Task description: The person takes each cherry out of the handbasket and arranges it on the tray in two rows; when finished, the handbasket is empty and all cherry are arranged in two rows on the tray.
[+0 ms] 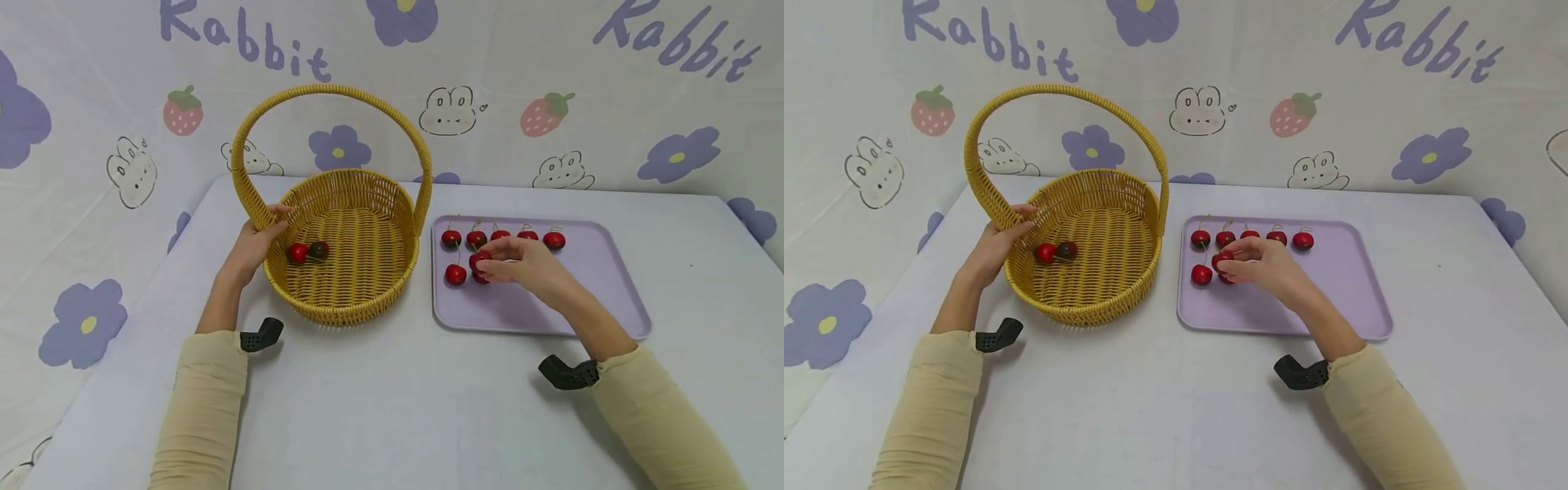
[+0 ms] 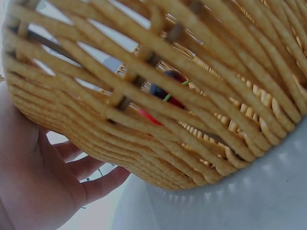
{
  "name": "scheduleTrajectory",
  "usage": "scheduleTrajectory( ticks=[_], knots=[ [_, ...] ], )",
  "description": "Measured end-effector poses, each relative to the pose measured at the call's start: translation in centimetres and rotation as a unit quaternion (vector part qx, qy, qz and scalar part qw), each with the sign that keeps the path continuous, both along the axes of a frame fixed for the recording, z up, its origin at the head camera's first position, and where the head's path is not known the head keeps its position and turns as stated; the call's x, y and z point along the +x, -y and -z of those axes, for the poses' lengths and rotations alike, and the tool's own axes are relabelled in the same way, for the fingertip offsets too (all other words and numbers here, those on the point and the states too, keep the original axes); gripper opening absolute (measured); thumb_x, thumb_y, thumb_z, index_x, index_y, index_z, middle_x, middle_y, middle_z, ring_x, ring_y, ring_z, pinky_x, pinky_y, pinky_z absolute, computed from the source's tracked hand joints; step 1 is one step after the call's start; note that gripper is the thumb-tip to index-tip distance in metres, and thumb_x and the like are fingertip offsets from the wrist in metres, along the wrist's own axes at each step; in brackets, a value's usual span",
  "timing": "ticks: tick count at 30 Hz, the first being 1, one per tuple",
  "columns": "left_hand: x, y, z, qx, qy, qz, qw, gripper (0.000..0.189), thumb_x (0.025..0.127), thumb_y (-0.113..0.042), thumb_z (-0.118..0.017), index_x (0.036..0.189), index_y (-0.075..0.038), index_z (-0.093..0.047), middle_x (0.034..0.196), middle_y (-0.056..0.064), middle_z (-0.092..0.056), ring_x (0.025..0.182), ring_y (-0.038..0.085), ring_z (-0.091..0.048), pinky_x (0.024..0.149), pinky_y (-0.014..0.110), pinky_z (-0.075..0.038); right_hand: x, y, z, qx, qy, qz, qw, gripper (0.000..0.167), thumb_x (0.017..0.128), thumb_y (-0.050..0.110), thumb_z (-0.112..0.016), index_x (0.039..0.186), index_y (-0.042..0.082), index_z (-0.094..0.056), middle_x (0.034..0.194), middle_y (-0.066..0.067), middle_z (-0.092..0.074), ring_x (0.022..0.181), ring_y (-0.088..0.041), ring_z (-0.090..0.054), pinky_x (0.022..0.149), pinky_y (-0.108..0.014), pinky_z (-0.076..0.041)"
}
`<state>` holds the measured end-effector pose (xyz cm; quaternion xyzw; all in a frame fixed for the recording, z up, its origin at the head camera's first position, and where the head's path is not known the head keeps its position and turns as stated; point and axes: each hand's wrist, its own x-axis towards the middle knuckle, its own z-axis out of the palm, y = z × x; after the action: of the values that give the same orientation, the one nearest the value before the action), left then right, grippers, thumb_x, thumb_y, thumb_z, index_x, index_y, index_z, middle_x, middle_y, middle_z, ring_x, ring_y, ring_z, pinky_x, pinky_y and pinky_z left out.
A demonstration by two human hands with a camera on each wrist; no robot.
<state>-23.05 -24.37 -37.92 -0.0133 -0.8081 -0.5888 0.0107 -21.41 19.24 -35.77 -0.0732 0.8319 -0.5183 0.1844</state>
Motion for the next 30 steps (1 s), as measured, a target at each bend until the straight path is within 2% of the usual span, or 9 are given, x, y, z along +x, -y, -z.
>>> scheduleTrajectory(
  ticks=[4,8,15,22,30],
  knots=[
    [0.0,-0.1,0.0,0.003,0.001,0.000,1.0000,0.035,0.101,-0.013,-0.042,0.134,0.000,-0.043,0.143,0.018,-0.037,0.133,0.031,-0.031,0.108,0.051,-0.022,0.2,-1.2,0.2,-0.032,0.008,0.000,0.9995,0.052,0.089,0.024,-0.069,0.128,-0.003,-0.048,0.116,-0.019,-0.057,0.098,-0.025,-0.065,0.087,-0.031,-0.049],
    [0.0,-0.1,0.0,0.003,0.003,0.002,1.0000,0.036,0.101,-0.013,-0.042,0.135,0.000,-0.042,0.143,0.018,-0.037,0.134,0.032,-0.031,0.108,0.051,-0.022,0.3,-2.4,0.5,-0.049,0.015,0.007,0.9987,0.053,0.089,0.021,-0.069,0.128,-0.006,-0.046,0.112,-0.016,-0.059,0.096,-0.024,-0.066,0.084,-0.029,-0.050],
    [0.1,-0.1,-0.1,0.007,0.005,0.000,1.0000,0.036,0.102,-0.014,-0.042,0.135,0.000,-0.041,0.144,0.018,-0.036,0.134,0.032,-0.030,0.108,0.051,-0.021,0.3,-3.5,1.5,-0.027,0.031,0.014,0.9990,0.054,0.089,0.023,-0.069,0.126,-0.009,-0.047,0.107,-0.012,-0.062,0.091,-0.018,-0.066,0.082,-0.025,-0.050],
    [0.2,-0.2,-0.2,0.008,0.012,-0.003,0.9999,0.036,0.102,-0.014,-0.042,0.135,0.000,-0.041,0.144,0.018,-0.036,0.134,0.031,-0.030,0.109,0.050,-0.021,-0.1,-3.7,2.4,-0.041,0.050,0.045,0.9969,0.051,0.089,0.019,-0.068,0.124,-0.011,-0.045,0.102,-0.012,-0.062,0.083,-0.013,-0.067,0.080,-0.026,-0.052],
    [0.2,-0.2,-0.3,0.011,0.013,-0.004,0.9998,0.036,0.101,-0.013,-0.042,0.135,0.000,-0.041,0.144,0.017,-0.036,0.135,0.030,-0.029,0.109,0.049,-0.020,-0.3,-3.2,2.7,-0.044,0.055,0.075,0.9947,0.044,0.089,0.016,-0.069,0.117,-0.010,-0.048,0.098,-0.009,-0.061,0.078,-0.010,-0.066,0.075,-0.025,-0.053]
  ],
)
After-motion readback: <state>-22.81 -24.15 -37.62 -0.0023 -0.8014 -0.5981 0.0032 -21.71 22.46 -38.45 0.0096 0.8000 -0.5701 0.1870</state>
